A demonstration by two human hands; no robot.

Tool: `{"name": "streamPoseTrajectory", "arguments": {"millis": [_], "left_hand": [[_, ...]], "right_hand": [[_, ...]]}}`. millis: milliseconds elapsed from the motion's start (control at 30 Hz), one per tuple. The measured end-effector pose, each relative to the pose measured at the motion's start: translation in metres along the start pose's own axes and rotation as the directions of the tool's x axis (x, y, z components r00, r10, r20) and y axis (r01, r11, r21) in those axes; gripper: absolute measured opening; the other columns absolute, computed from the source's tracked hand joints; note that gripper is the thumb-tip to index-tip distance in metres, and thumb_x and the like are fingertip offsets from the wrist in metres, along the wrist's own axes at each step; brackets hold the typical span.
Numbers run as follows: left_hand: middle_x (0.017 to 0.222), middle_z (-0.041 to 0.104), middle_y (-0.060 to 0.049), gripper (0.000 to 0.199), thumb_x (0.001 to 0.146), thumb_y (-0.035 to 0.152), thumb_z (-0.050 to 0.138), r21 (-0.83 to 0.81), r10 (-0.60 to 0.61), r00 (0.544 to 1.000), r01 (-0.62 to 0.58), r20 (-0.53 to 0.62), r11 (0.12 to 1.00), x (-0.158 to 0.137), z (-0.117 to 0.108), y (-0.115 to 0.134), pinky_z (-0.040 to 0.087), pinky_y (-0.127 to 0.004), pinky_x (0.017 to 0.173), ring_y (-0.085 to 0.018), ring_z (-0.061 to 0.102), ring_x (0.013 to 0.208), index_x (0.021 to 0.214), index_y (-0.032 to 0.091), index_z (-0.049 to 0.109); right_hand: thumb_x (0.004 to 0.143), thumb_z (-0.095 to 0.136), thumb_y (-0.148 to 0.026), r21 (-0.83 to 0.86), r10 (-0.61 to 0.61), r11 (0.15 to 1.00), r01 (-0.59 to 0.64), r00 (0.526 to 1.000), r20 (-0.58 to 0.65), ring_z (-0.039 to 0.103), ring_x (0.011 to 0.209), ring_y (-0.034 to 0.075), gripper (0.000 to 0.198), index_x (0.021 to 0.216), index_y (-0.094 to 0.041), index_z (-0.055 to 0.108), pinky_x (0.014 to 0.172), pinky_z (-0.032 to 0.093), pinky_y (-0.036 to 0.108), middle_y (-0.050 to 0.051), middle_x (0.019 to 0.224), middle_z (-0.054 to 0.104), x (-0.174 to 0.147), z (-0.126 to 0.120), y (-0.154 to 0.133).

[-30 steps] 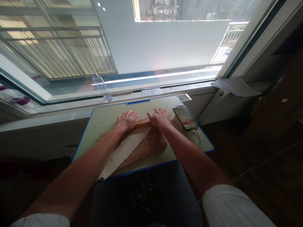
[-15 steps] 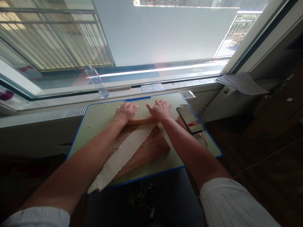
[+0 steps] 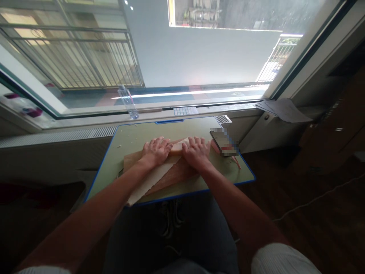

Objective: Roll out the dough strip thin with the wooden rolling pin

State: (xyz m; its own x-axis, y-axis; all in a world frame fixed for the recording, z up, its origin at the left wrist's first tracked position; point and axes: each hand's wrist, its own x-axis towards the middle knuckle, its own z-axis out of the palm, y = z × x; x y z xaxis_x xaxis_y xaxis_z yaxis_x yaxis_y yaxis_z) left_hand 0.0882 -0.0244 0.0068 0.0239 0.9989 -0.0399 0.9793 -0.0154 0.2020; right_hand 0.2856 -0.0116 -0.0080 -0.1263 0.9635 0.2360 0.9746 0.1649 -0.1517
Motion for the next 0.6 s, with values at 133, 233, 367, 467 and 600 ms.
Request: {"name": "streamPoseTrajectory", "arguments": {"millis": [133,233,367,467,600], "left_hand": [[0.181,0.034,-0.008,0.07,0.106,0.069,0.036,-0.01,0.052,0.997,-0.051,0.063,0.999,-0.044,-0.002,0.003,0.021,-0.066,0.132,-0.035,0.028,0.166,0.166,0.034,0.046],[0.173,0.047,-0.007,0.053,0.105,0.052,0.052,0.025,0.104,0.994,-0.103,-0.029,0.994,-0.066,0.0,0.001,0.029,-0.059,0.13,-0.032,0.039,0.16,0.154,0.033,0.059],[0.155,0.064,-0.01,0.036,0.103,0.04,0.057,0.049,0.169,0.971,-0.163,-0.169,0.985,-0.077,-0.004,-0.006,0.036,-0.052,0.126,-0.031,0.054,0.145,0.134,0.028,0.071],[0.152,0.066,-0.008,0.034,0.102,0.042,0.06,-0.022,0.125,0.968,-0.133,-0.216,0.991,-0.087,-0.013,-0.022,0.037,-0.049,0.127,-0.03,0.056,0.143,0.132,0.03,0.071],[0.142,0.07,-0.01,0.046,0.097,0.048,0.064,-0.185,-0.006,0.951,-0.054,-0.309,0.981,-0.123,-0.019,-0.06,0.044,-0.046,0.122,-0.031,0.06,0.137,0.138,0.027,0.068]], "right_hand": [[0.113,0.038,-0.05,0.009,-0.067,0.998,0.067,0.997,-0.024,0.041,0.152,0.042,0.054,0.152,-0.023,0.064,0.125,0.025,0.067,0.013,0.164,0.057,-0.037,0.001,0.01],[0.111,0.046,-0.055,0.054,-0.133,0.989,0.135,0.99,-0.035,0.039,0.155,0.039,0.047,0.144,-0.031,0.069,0.125,0.025,0.068,0.009,0.163,0.058,-0.054,0.0,0.018],[0.103,0.065,-0.051,0.089,-0.265,0.959,0.27,0.962,-0.067,0.041,0.155,0.039,0.037,0.133,-0.032,0.073,0.127,0.022,0.069,0.008,0.158,0.063,-0.063,-0.007,0.024],[0.101,0.069,-0.044,0.112,-0.314,0.941,0.32,0.947,-0.067,0.042,0.155,0.036,0.027,0.123,-0.031,0.076,0.128,0.023,0.066,0.008,0.156,0.064,-0.065,-0.011,0.022],[0.102,0.067,-0.042,0.139,-0.253,0.955,0.263,0.964,-0.083,0.045,0.153,0.035,0.022,0.117,-0.028,0.075,0.128,0.023,0.062,0.009,0.154,0.066,-0.069,-0.007,0.018]]}}
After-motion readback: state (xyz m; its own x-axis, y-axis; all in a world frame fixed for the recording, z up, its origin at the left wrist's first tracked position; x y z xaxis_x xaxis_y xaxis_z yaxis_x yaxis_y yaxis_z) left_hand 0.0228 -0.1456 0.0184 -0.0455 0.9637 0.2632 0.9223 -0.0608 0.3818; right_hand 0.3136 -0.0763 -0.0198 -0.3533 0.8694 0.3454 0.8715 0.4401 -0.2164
